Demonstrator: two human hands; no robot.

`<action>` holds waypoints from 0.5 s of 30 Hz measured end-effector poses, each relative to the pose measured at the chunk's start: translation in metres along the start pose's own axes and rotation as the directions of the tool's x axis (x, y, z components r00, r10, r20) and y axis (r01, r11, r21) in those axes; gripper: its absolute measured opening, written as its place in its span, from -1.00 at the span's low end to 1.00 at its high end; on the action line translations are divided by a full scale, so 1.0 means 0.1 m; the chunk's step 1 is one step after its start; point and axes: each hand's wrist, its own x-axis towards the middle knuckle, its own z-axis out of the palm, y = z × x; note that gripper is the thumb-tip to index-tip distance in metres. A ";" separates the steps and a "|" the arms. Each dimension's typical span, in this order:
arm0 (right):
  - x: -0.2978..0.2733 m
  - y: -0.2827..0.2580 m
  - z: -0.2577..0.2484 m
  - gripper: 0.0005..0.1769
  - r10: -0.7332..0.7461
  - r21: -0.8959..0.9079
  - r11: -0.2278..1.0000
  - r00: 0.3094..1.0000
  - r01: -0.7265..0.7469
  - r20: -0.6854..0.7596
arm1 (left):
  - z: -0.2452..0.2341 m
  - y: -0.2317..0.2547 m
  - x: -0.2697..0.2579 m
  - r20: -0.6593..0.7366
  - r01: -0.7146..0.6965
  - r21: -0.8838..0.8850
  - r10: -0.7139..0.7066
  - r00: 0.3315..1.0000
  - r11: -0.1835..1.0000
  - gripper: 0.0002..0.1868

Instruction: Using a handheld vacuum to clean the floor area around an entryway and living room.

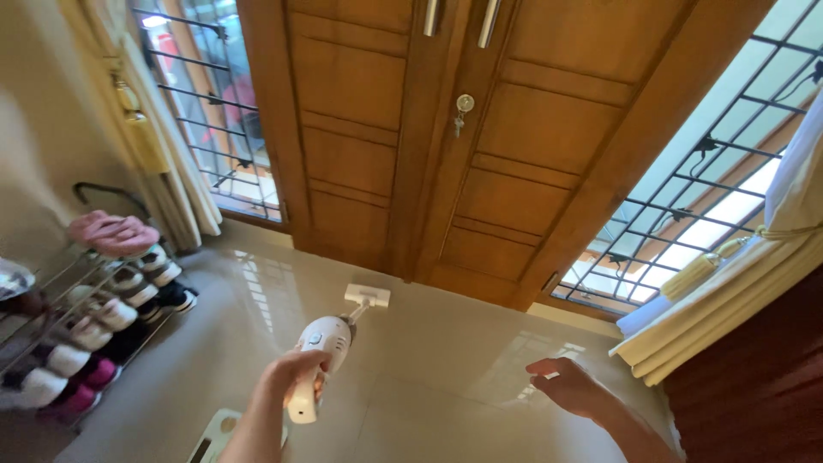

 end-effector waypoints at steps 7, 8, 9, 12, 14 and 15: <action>-0.39 0.34 0.34 -0.52 -0.055 -0.019 0.998 0.995 0.057 0.080 | -0.08 -0.89 -1.60 -0.102 -0.420 -0.096 0.411 0.906 0.902 -0.63; -0.47 0.37 0.38 -0.52 -0.119 -0.030 0.992 0.991 0.121 0.067 | -0.15 -0.95 -1.50 -0.037 -0.177 0.010 0.178 0.983 0.984 -0.64; -0.54 0.40 0.43 -0.52 -0.183 -0.040 0.982 0.982 0.185 0.054 | -0.22 -1.00 -1.40 0.004 0.073 0.126 -0.074 0.997 0.989 -0.65; -0.78 0.37 0.52 -0.50 -0.160 -0.029 0.986 0.983 0.163 0.096 | -0.51 -1.61 -1.37 0.050 0.086 0.030 -0.088 0.995 0.996 -0.58; -0.95 0.33 0.56 -0.50 -0.182 -0.061 0.980 0.977 0.190 0.112 | -0.68 -1.75 -1.68 0.082 0.111 0.023 -0.112 0.990 0.994 -0.60; -1.02 0.30 0.57 -0.50 -0.201 -0.089 0.973 0.972 0.212 0.120 | -0.78 -1.80 -1.83 0.119 0.128 0.023 -0.129 0.984 0.992 -0.62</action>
